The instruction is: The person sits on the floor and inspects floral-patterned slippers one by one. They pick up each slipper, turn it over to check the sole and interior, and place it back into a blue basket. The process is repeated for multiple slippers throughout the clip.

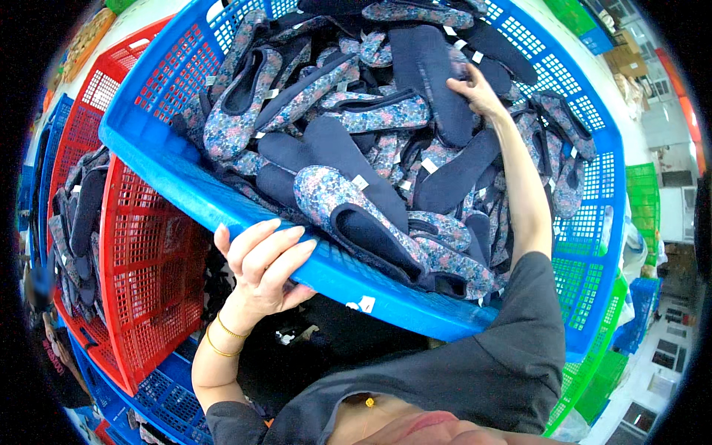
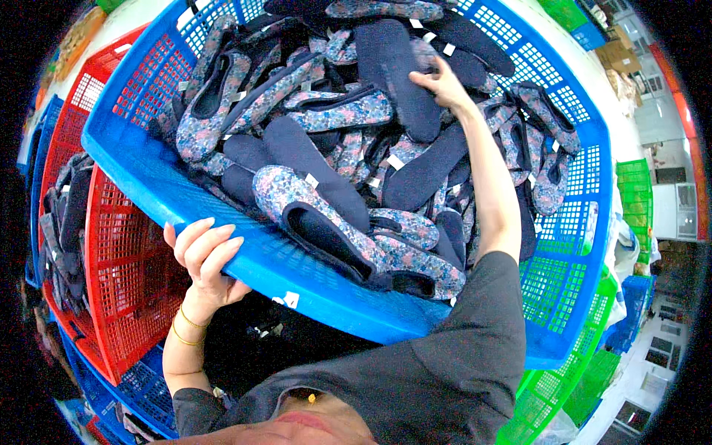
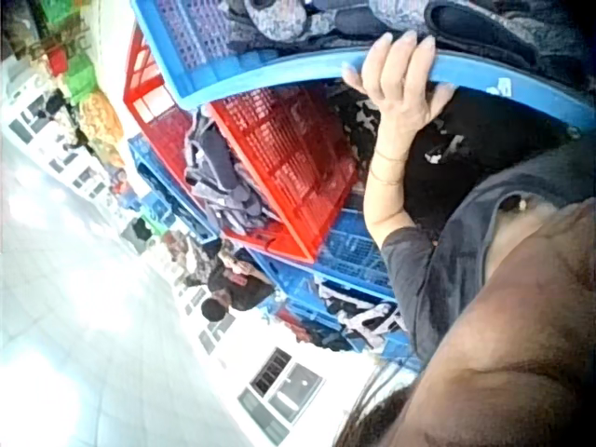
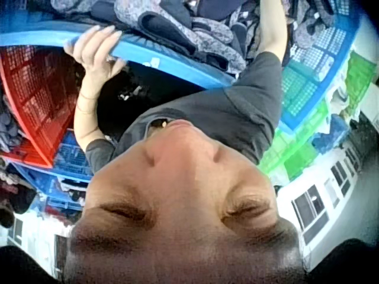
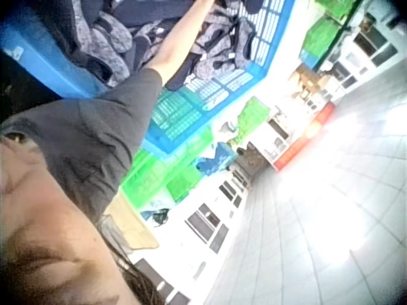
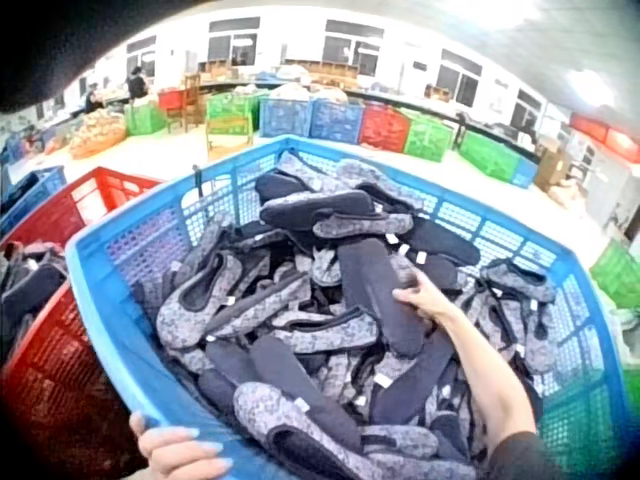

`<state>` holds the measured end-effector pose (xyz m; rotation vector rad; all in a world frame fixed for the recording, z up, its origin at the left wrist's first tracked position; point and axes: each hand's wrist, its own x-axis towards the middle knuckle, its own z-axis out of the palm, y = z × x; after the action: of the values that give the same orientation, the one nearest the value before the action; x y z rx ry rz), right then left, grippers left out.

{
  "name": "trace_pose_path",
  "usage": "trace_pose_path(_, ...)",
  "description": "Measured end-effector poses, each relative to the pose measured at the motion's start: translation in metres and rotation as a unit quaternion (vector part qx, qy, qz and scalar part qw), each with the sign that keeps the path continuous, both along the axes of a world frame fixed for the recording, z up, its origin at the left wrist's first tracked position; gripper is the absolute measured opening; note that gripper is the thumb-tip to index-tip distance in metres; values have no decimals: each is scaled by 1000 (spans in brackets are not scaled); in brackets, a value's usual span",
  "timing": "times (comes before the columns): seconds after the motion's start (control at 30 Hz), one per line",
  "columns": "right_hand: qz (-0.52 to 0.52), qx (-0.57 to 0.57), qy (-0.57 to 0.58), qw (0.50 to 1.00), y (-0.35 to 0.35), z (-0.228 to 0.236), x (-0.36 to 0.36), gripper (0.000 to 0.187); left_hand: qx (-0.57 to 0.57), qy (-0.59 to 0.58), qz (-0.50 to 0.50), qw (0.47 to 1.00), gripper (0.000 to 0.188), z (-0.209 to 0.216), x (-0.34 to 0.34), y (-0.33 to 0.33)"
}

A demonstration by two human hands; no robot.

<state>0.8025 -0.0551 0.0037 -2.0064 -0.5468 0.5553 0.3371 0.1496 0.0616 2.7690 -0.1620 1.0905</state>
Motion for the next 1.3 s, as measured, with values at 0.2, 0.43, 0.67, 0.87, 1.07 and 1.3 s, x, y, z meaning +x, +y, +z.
trace_pose_path(0.2,348,7,-190,918,76,5,-149,67,-35,36,-40,998,54,16,0,5)
trace_pose_path(0.43,-27,-232,-363,902,64,25,6,47,-273,222,70,933,25,105,29,27)
trace_pose_path(0.67,-96,-102,-204,969,12,-81,114,62,-67,559,59,825,55,81,133,103)
trace_pose_path(0.87,-26,86,88,992,-8,-15,-32,43,33,618,151,771,73,27,174,167)
trace_pose_path(1.07,74,186,229,953,-40,-56,-177,68,-14,650,268,711,87,-42,200,267)
trace_pose_path(1.3,158,102,0,982,-11,-51,-144,34,-139,678,234,683,43,-60,194,243)
